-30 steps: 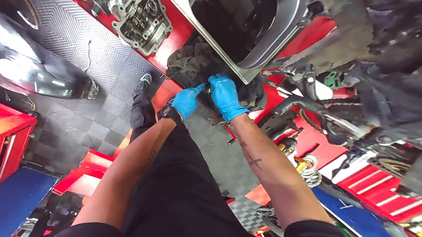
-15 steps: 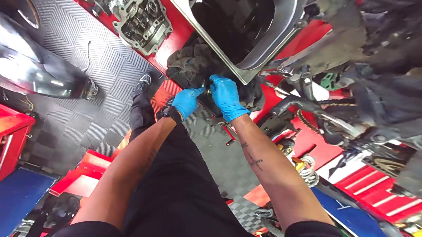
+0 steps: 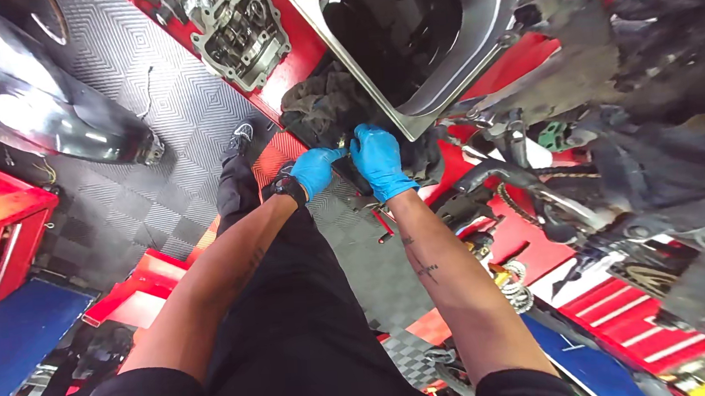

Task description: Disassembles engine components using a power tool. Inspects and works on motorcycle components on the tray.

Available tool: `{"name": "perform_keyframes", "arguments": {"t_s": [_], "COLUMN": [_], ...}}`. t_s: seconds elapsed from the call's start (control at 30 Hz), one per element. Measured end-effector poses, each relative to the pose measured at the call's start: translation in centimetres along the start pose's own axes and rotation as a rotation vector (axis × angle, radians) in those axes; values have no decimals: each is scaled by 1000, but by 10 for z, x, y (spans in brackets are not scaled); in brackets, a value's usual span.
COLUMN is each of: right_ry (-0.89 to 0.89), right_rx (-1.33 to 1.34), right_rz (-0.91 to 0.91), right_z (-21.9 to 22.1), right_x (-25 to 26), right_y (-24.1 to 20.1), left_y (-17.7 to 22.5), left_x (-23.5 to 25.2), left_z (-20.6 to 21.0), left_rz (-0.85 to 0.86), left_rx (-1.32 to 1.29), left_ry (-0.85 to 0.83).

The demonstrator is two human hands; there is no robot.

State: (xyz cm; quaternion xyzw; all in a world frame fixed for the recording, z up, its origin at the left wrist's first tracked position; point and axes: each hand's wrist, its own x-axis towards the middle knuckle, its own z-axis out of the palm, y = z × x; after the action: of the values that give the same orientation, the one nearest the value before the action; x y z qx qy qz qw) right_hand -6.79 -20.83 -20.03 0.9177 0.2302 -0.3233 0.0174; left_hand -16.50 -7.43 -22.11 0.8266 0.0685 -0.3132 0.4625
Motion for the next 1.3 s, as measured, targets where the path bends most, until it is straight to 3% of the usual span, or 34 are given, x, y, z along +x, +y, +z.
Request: {"name": "perform_keyframes", "arguments": {"t_s": [0.2,0.4,0.6,0.83,0.93,1.07,1.2,1.3], "right_ry": [2,214,436,352,245,263,248,256], "right_rx": [35,587,489,662,641,626,521,382], "right_rz": [114,-56,32,29,33,70,77,-7], "right_z": [-12,22,51,43,35,35,39,35], "right_x": [-5,-79,-90,-67,-56,-46,-43,-37], "right_y": [-2,-21,-36,-8,-4,5,15,15], "left_y": [0,13,28,28,30,30,1,-10], "left_x": [-5,-27,-25,-11,-5,-4,13,20], "left_z": [-1,8,30,14,3,-11,-11,-10], "left_rz": [-11,-379,-537,-459,-454,-418,-218,-99], "left_rx": [-104,-1219,-1451,-1338,-1277,-1177,-428,-232], "left_ry": [53,187,160,118,80,6,287,297]}}
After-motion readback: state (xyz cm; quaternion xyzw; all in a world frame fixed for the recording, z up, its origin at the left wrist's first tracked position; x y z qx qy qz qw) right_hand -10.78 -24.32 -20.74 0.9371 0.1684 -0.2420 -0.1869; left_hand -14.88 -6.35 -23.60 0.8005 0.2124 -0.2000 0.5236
